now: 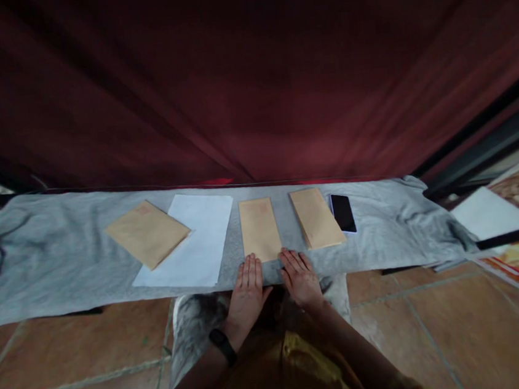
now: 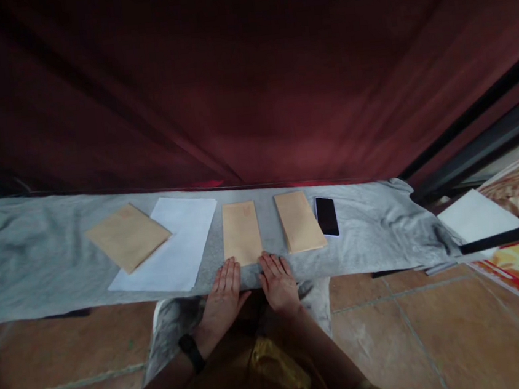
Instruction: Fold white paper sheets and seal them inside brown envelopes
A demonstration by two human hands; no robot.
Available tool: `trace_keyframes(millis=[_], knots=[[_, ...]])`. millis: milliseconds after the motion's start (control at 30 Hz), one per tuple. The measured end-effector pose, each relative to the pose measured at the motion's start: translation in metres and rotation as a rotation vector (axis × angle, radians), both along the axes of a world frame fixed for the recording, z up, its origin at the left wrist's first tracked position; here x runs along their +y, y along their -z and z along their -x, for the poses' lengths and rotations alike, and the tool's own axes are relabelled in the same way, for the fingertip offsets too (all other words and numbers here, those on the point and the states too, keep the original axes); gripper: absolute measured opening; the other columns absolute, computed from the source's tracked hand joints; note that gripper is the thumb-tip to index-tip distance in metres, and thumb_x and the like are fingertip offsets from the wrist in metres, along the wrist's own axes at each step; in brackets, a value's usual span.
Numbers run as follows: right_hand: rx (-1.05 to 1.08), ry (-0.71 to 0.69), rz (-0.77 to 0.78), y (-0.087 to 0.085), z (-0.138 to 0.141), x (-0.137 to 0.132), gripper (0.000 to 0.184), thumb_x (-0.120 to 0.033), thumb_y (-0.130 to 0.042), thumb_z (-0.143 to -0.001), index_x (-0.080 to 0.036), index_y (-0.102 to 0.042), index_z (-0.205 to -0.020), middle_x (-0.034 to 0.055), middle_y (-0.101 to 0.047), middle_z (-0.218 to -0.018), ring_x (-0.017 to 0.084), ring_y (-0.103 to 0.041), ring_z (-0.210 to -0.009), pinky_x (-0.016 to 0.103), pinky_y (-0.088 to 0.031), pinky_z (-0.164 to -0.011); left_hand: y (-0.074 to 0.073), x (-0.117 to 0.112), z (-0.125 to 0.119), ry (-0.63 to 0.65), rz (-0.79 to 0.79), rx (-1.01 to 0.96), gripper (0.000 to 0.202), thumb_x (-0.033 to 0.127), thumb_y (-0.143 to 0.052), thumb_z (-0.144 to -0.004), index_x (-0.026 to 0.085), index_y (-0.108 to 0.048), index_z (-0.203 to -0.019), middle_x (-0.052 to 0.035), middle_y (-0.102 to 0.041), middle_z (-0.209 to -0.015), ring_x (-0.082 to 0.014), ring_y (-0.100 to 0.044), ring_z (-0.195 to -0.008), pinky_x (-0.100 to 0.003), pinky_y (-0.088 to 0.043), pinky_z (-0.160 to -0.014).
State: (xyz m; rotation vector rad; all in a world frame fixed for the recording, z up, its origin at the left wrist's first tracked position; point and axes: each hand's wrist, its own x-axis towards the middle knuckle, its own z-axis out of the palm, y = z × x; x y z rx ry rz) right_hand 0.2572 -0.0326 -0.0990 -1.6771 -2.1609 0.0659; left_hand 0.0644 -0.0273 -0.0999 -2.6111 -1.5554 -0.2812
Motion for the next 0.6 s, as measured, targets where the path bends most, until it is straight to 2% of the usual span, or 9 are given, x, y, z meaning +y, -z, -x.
trace_keyframes(millis=[200, 400, 500, 600], knots=[[0.026, 0.019, -0.021, -0.007, 0.01, 0.004, 0.045, -0.028, -0.041, -0.104, -0.014, -0.049, -0.146, 0.0104, -0.051, -0.15, 0.023, -0.042, -0.142, 0.047, -0.027, -0.122, 0.004, 0.001, 0.002, -0.004, -0.004, -0.028, 0.072, 0.027, -0.052, -0.09, -0.001, -0.029, -0.152, -0.0256, -0.03, -0.159, -0.0321, -0.025, -0.15, -0.048, -0.027, -0.122], [0.074, -0.206, 0.027, -0.013, 0.039, 0.013, 0.046, -0.031, -0.042, -0.104, -0.014, -0.047, -0.147, 0.0085, -0.051, -0.15, 0.02, -0.043, -0.141, 0.04, -0.03, -0.121, 0.008, 0.002, 0.003, 0.019, -0.024, -0.037, 0.069, 0.015, -0.048, -0.085, -0.003, -0.032, -0.15, -0.0248, -0.036, -0.157, -0.0328, -0.027, -0.15, -0.048, -0.029, -0.122], [0.068, -0.182, 0.027, -0.01, 0.038, 0.011, 0.049, -0.033, -0.044, -0.104, -0.014, -0.045, -0.148, 0.0082, -0.049, -0.152, 0.02, -0.042, -0.141, 0.041, -0.03, -0.121, 0.008, 0.002, 0.005, 0.023, -0.034, -0.043, 0.069, 0.015, -0.048, -0.085, -0.001, -0.034, -0.15, -0.0234, -0.036, -0.157, -0.0322, -0.027, -0.15, -0.047, -0.029, -0.122], [0.051, -0.123, 0.017, -0.006, 0.025, 0.007, 0.05, -0.032, -0.045, -0.103, -0.016, -0.043, -0.15, 0.0083, -0.048, -0.153, 0.02, -0.042, -0.142, 0.042, -0.03, -0.12, 0.009, 0.002, 0.005, 0.025, -0.057, -0.047, 0.07, 0.022, -0.051, -0.088, -0.001, -0.032, -0.151, -0.0245, -0.034, -0.158, -0.0333, -0.026, -0.15, -0.048, -0.03, -0.121]])
